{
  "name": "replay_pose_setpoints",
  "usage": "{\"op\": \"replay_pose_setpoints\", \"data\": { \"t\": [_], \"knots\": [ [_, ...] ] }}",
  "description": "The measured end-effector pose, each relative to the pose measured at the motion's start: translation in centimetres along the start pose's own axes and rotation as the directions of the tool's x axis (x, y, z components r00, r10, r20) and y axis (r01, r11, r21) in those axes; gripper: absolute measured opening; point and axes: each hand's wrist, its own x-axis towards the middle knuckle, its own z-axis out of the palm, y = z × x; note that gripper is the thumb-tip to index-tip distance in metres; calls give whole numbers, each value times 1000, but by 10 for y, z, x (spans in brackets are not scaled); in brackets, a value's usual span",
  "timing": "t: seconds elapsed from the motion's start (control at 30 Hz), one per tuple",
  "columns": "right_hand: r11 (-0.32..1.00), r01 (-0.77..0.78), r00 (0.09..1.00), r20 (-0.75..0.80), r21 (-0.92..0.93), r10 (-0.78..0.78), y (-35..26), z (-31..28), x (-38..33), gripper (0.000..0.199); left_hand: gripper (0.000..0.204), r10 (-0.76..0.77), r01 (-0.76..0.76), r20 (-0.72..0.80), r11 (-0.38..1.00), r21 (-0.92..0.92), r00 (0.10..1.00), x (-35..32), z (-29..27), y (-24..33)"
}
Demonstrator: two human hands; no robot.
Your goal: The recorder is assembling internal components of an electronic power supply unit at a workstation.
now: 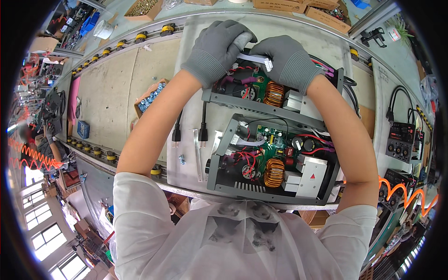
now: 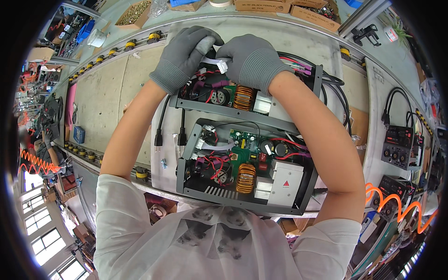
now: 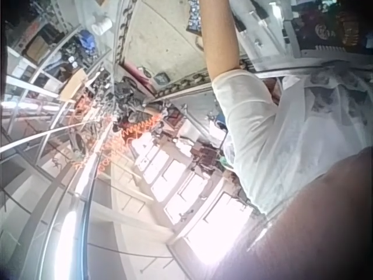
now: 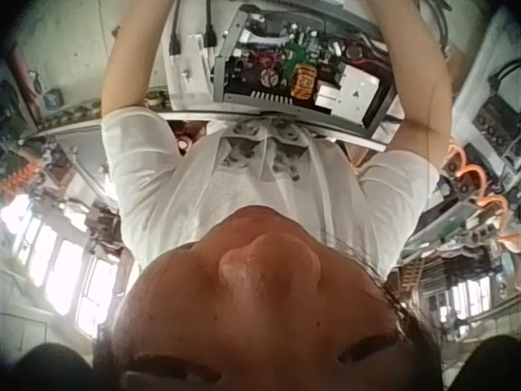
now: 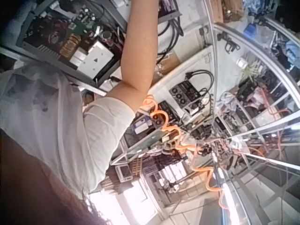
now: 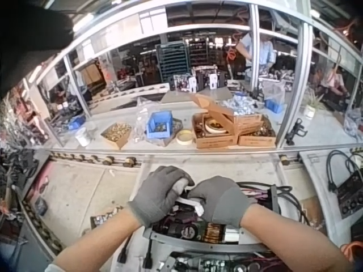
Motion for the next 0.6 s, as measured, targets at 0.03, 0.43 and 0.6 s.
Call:
{"op": "replay_pose_setpoints", "data": {
  "t": [0.03,0.43,0.6],
  "knots": [
    [1000,-1,1000,0,0,1,0,3,-1,23,30,8,-8,-14,1000,4,1000,0,0,1],
    [995,93,991,-96,-20,-94,-4,19,4,27,32,-35,34,-15,996,-85,999,2,5,-6],
    [1000,8,1000,28,8,-8,-25,7,7,25,32,-67,66,-2,989,-131,998,-2,3,-13]
  ]
}}
